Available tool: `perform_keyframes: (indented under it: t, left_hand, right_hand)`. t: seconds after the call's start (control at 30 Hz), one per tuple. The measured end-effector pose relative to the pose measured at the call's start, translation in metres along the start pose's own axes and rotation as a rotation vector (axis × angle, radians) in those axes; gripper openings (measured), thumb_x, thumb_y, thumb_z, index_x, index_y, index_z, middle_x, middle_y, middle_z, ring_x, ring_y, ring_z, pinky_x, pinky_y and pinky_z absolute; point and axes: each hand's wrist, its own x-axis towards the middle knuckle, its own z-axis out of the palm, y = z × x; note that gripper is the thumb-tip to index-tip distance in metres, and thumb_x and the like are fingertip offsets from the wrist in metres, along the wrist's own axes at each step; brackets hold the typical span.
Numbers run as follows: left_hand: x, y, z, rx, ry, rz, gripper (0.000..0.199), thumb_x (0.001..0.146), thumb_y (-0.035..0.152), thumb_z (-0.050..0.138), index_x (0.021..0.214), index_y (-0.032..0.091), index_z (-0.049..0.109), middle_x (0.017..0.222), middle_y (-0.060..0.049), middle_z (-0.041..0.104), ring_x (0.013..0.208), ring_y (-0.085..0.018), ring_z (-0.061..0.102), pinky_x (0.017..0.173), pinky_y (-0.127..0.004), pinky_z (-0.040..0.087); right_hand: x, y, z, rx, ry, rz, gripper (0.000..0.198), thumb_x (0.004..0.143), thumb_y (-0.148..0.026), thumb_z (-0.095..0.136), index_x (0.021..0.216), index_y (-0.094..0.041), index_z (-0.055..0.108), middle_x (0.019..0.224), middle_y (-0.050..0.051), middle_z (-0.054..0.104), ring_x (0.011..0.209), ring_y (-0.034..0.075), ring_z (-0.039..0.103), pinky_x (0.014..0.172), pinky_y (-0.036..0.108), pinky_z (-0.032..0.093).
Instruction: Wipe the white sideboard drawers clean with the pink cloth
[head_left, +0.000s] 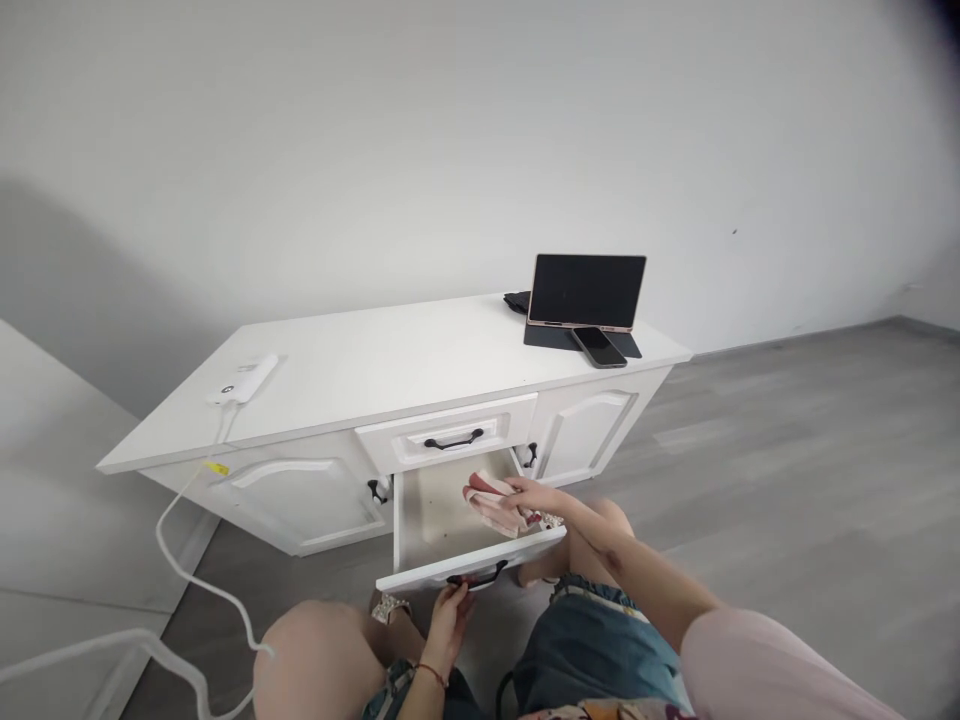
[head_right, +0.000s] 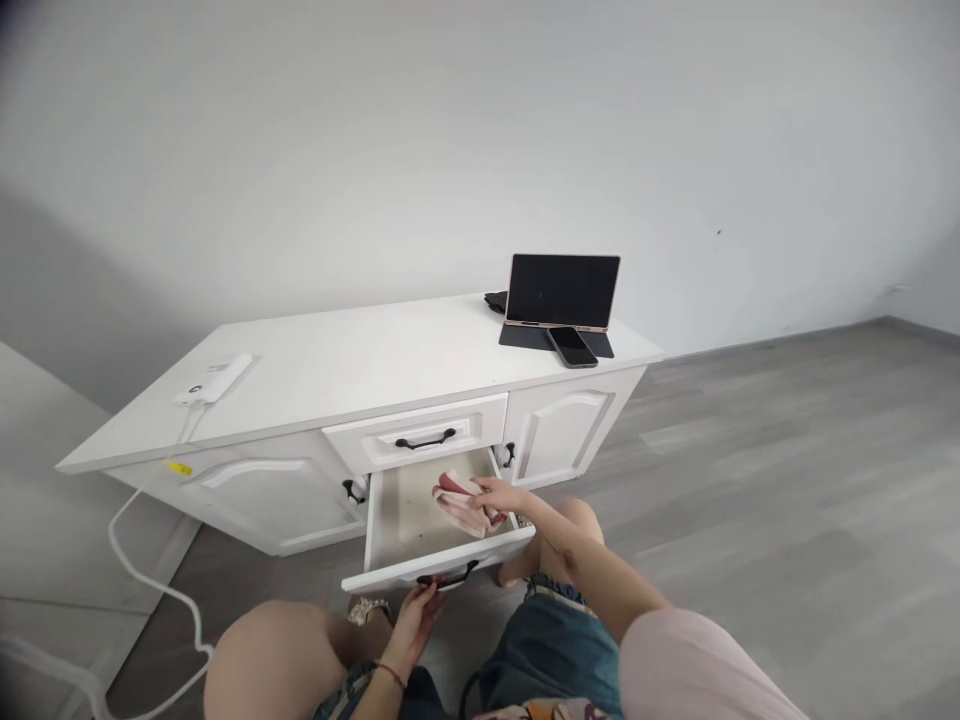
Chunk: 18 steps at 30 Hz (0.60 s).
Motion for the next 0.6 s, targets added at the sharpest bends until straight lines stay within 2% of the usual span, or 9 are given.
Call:
perform_keyframes:
  t: [0.03, 0.07, 0.17, 0.23, 0.33, 0.4, 0.47, 0.53, 0.6]
  left_hand:
    - [0.000, -0.001, -0.001, -0.014, -0.010, 0.007, 0.031, 0.054, 0.009, 0.082, 0.062, 0.021, 0.054, 0.083, -0.008, 0.075, 0.109, -0.034, 0.067, 0.084, -0.038, 0.055]
    - [0.000, -0.003, -0.003, -0.027, -0.019, 0.016, 0.031, 0.055, 0.009, 0.082, 0.062, 0.020, 0.054, 0.083, -0.007, 0.075, 0.108, -0.033, 0.068, 0.084, -0.038, 0.056]
    - [0.000, -0.007, -0.004, -0.048, -0.037, 0.041, 0.028, 0.061, 0.008, 0.080, 0.062, 0.020, 0.054, 0.082, -0.006, 0.074, 0.101, -0.029, 0.071, 0.083, -0.036, 0.056]
    - [0.001, -0.010, -0.005, -0.059, -0.056, 0.057, 0.027, 0.064, 0.007, 0.078, 0.063, 0.019, 0.055, 0.081, -0.006, 0.074, 0.093, -0.026, 0.073, 0.081, -0.034, 0.056]
    - [0.004, -0.015, -0.007, -0.079, -0.099, 0.079, 0.024, 0.068, 0.004, 0.076, 0.064, 0.018, 0.057, 0.079, -0.005, 0.073, 0.079, -0.020, 0.073, 0.079, -0.031, 0.055]
    - [0.007, -0.019, -0.009, -0.096, -0.134, 0.099, 0.021, 0.070, 0.004, 0.075, 0.066, 0.017, 0.059, 0.080, -0.005, 0.073, 0.075, -0.017, 0.071, 0.078, -0.029, 0.054]
    - [0.010, -0.023, -0.012, -0.112, -0.159, 0.120, 0.020, 0.070, 0.005, 0.076, 0.067, 0.017, 0.060, 0.080, -0.006, 0.073, 0.073, -0.016, 0.070, 0.076, -0.027, 0.053]
    - [0.012, -0.026, -0.014, -0.129, -0.170, 0.132, 0.020, 0.070, 0.005, 0.076, 0.068, 0.016, 0.059, 0.077, -0.005, 0.072, 0.071, -0.015, 0.069, 0.072, -0.025, 0.052]
    - [0.013, -0.028, -0.016, -0.154, -0.189, 0.139, 0.019, 0.073, 0.006, 0.073, 0.067, 0.016, 0.058, 0.074, -0.004, 0.071, 0.069, -0.014, 0.067, 0.072, -0.025, 0.051]
  right_hand:
    - [-0.007, 0.002, -0.002, 0.037, -0.033, -0.021, 0.035, 0.076, -0.029, 0.063, 0.109, -0.019, 0.069, 0.098, 0.005, 0.071, 0.089, 0.023, 0.066, 0.078, 0.033, 0.054]
    - [-0.017, 0.009, -0.001, 0.055, -0.006, -0.054, 0.038, 0.078, -0.032, 0.061, 0.113, -0.019, 0.067, 0.104, 0.007, 0.070, 0.095, 0.024, 0.065, 0.084, 0.035, 0.053]
    - [-0.049, 0.046, 0.021, -0.009, 0.377, -0.131, 0.041, 0.084, -0.044, 0.053, 0.116, -0.020, 0.064, 0.109, 0.010, 0.064, 0.103, 0.027, 0.061, 0.095, 0.041, 0.049]
    - [-0.064, 0.077, 0.047, -0.081, 0.567, -0.079, 0.046, 0.088, -0.047, 0.047, 0.122, -0.020, 0.060, 0.109, 0.012, 0.058, 0.101, 0.028, 0.060, 0.093, 0.043, 0.050]
    - [-0.067, 0.110, 0.083, -0.182, 0.712, 0.048, 0.052, 0.089, -0.045, 0.045, 0.133, -0.020, 0.054, 0.118, 0.017, 0.050, 0.108, 0.033, 0.059, 0.093, 0.047, 0.050]
    - [-0.061, 0.117, 0.101, -0.243, 0.744, 0.045, 0.052, 0.091, -0.041, 0.043, 0.138, -0.021, 0.049, 0.121, 0.017, 0.047, 0.113, 0.035, 0.055, 0.097, 0.049, 0.048]
    - [-0.055, 0.112, 0.115, -0.303, 0.714, -0.027, 0.050, 0.093, -0.038, 0.040, 0.141, -0.024, 0.047, 0.121, 0.016, 0.047, 0.115, 0.034, 0.054, 0.099, 0.049, 0.047]
    - [-0.051, 0.099, 0.130, -0.378, 0.627, -0.068, 0.050, 0.094, -0.034, 0.041, 0.142, -0.024, 0.046, 0.121, 0.015, 0.049, 0.112, 0.034, 0.053, 0.099, 0.050, 0.046]
    - [-0.048, 0.083, 0.146, -0.465, 0.515, -0.046, 0.052, 0.093, -0.030, 0.044, 0.145, -0.024, 0.044, 0.124, 0.018, 0.050, 0.111, 0.037, 0.052, 0.096, 0.053, 0.044]
